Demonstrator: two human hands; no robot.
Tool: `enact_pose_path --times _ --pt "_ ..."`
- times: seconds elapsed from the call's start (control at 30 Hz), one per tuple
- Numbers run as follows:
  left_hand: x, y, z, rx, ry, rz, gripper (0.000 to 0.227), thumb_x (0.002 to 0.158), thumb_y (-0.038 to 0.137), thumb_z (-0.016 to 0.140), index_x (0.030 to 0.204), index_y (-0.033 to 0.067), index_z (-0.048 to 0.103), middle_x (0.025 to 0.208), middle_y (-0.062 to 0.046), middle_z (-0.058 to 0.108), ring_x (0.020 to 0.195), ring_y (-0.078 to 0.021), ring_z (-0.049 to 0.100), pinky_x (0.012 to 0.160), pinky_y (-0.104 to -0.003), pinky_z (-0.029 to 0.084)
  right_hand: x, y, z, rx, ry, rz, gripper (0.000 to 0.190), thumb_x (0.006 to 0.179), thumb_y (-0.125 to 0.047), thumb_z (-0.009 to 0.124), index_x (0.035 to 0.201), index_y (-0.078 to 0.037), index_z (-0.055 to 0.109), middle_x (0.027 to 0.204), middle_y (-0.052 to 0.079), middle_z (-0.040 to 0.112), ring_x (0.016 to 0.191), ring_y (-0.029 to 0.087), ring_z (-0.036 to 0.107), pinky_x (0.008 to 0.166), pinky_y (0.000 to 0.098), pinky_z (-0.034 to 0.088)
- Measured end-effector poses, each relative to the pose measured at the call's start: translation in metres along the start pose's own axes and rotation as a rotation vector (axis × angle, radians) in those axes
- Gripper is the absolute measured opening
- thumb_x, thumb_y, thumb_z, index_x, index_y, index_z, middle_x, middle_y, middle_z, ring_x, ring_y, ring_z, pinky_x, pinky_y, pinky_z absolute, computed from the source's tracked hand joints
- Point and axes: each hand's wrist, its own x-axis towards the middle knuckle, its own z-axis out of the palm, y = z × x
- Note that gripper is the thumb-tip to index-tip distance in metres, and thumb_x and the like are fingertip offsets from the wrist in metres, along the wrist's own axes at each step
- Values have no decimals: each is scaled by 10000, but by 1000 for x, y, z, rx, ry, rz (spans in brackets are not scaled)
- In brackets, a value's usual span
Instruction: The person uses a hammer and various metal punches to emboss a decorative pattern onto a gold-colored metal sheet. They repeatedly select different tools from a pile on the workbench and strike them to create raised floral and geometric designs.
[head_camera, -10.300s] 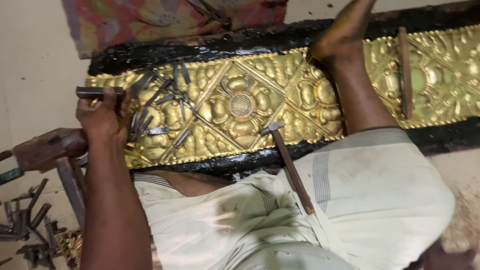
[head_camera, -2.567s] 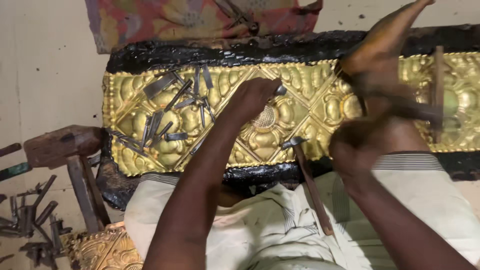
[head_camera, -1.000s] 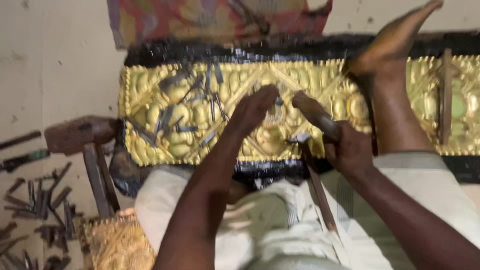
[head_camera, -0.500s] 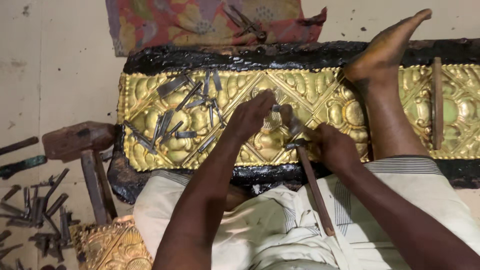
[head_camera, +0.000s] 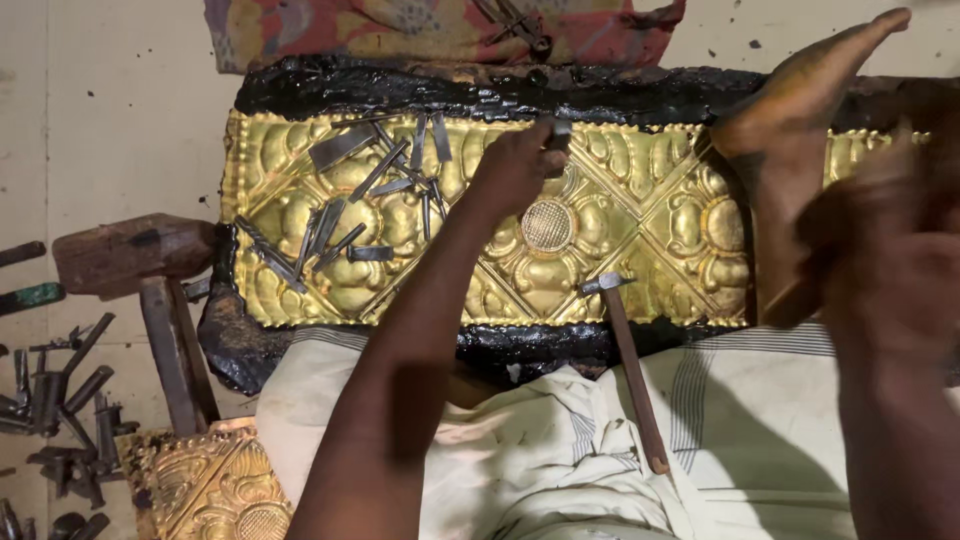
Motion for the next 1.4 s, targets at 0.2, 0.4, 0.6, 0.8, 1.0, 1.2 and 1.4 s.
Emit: enact_pose_path --times 0.2,0.4,0.6,0.8,1.0,1.2,1.4 --pt "0 7 0 153 -59 57 376 990 289 668 1286 92 545 983 -185 740 922 -382 715 792 -526 520 55 36 52 -344 -93 -416 337 974 -42 566 1311 -19 551 785 84 609 593 155 571 450 336 485" --pt "-7 -2 -13 27 18 9 537 968 282 708 1423 96 491 972 -204 740 900 -388 712 788 -508 526 65 26 40 -346 -218 -354 405 927 83 537 1329 35 541 866 102 603 656 155 564 475 343 478" --pt "-5 1 -19 12 54 23 532 901 326 702 1362 107 551 948 -205 744 888 -386 717 778 -499 540 50 11 62 -265 -196 -389 360 938 53 544 1297 26 548 858 105 605 657 164 570 497 356 485" --pt "-8 -7 -19 -5 -6 -93 374 1005 319 678 1306 116 589 995 -202 739 923 -395 697 814 -502 531 73 2 49 -472 -350 -187 316 950 22 551 1265 17 554 850 108 606 659 172 576 518 369 493" --pt "-9 -16 -20 -156 2 -57 325 927 254 727 1221 124 672 1069 -139 781 975 -283 747 862 -427 565 66 -11 79 -459 -379 -252 273 961 -9 558 1233 8 560 842 110 607 660 180 582 539 381 500" --pt "-13 -19 -34 -253 0 -117 446 931 228 681 1355 119 592 1086 -132 779 975 -265 768 871 -416 573 72 -24 53 -318 -289 -180 232 972 -40 564 1201 -2 566 834 113 609 662 189 588 560 394 507" --pt "-16 -22 -28 -202 19 -72 532 895 194 724 1395 127 555 1136 -189 706 1015 -320 708 890 -432 539 65 -8 92 -600 -447 -175 196 983 -71 571 1169 -11 572 827 116 610 663 197 593 582 407 514"
